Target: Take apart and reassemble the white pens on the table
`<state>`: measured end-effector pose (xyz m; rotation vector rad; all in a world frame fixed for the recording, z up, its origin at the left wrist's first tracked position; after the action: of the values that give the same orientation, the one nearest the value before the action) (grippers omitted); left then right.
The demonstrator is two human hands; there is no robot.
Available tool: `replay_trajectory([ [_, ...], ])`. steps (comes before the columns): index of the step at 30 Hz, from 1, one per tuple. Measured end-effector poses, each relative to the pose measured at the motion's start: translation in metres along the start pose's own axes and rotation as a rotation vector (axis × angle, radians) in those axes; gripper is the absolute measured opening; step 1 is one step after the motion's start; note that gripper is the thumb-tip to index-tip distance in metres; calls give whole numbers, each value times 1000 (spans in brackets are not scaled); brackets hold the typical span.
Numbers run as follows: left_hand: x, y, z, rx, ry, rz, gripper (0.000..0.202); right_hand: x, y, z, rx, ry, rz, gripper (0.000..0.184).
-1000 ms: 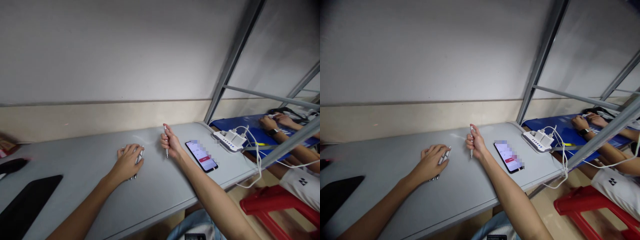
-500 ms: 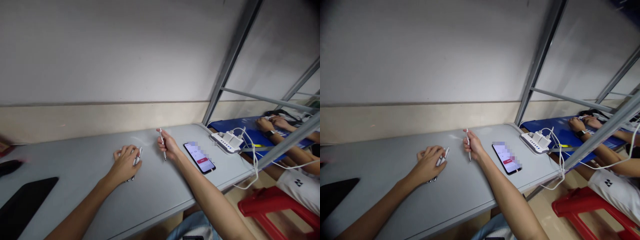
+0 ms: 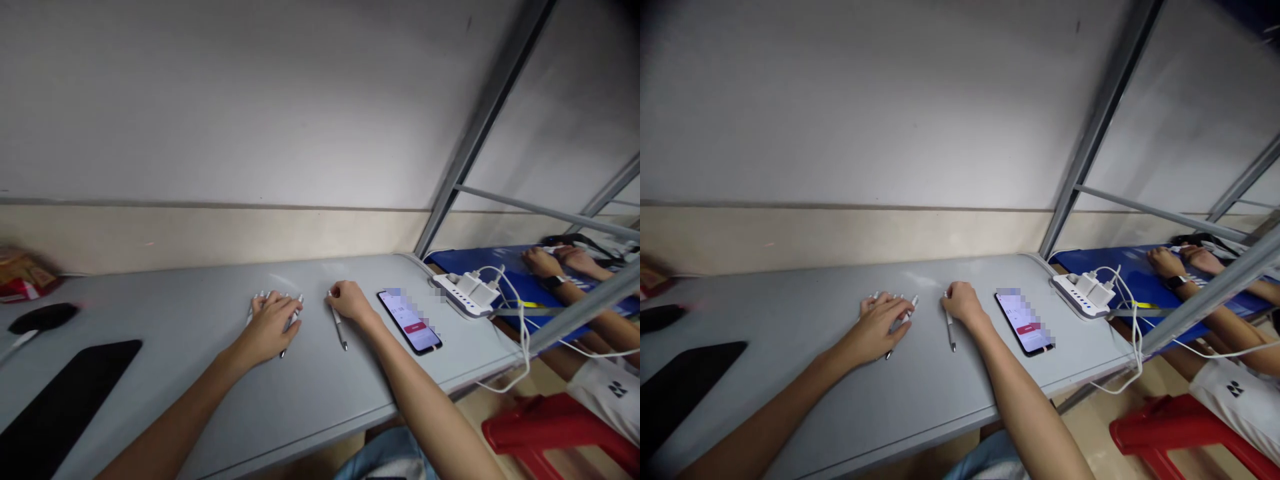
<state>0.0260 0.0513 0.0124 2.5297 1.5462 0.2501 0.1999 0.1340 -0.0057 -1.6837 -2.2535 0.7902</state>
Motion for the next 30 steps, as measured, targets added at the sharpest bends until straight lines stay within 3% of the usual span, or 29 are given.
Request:
replay_trajectory([
  [9,-1,12,-1,-1,-61,34,16,1,7,-1,-105,-4,75,22],
  [21,2,3,1,-81,30,-17,24,-10,9,-11,-167,60,187,31],
  [24,2,0,-4,-115,66,-35,19,-14,-4,-16,-153,164,4,40],
  [27,2,-1,-8,-148,102,-21,19,-23,-29,-16,-102,192,-374,51],
  [30,2,-5,-12,-177,134,21,19,-30,-46,-9,-76,102,-606,34],
])
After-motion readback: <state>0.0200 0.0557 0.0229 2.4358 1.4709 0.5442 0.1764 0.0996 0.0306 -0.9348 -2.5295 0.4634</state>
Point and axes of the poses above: each hand's wrist, its own x-axis towards the middle knuckle, its own z-axis out of the palm, y = z × x, the point moved 6 cm from there along x, towards the middle knuckle, and after that the axes turned 15 degrees about -y, right-handed, at the moved point
